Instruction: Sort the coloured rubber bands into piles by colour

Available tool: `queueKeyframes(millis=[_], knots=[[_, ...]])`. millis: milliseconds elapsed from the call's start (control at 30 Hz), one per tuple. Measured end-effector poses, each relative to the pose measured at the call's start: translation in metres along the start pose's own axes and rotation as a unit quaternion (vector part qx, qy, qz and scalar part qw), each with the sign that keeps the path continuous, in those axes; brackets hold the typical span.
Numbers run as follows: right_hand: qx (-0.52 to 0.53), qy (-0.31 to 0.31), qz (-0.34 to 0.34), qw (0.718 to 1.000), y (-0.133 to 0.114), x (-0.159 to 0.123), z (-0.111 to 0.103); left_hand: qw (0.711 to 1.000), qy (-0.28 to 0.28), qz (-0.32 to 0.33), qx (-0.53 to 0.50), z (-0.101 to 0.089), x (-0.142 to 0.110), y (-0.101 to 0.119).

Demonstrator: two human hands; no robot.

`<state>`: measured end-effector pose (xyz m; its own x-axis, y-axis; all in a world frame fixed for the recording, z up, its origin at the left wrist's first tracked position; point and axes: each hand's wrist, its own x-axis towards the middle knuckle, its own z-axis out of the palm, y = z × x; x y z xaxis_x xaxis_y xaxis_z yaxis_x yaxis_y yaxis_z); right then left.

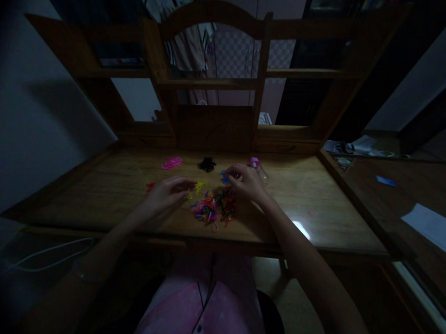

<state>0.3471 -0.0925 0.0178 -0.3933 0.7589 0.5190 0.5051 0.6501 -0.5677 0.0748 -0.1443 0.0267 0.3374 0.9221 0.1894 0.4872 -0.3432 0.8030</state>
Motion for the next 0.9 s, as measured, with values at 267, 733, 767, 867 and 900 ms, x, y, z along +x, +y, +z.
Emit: queueKeyframes(millis=[267,733,767,867,900], knots=[[-0.002,0.007,0.003,1.000,0.001,0.000,-0.001,0.984,-0.014,0.056,0.168,0.001,-0.003,-0.002],[-0.027,0.022,0.023,0.999,-0.006,0.000,-0.004,0.976,-0.072,-0.007,0.203,0.013,-0.014,-0.008],[-0.032,0.025,0.028,0.999,-0.007,0.000,-0.004,0.976,-0.071,-0.010,0.204,0.013,-0.014,-0.008],[-0.018,0.026,0.041,0.999,-0.008,0.000,-0.005,0.979,-0.055,-0.008,0.196,0.013,-0.014,-0.003],[0.006,0.012,0.044,0.999,-0.008,0.000,-0.004,0.981,-0.048,-0.004,0.188,0.013,-0.014,0.001]])
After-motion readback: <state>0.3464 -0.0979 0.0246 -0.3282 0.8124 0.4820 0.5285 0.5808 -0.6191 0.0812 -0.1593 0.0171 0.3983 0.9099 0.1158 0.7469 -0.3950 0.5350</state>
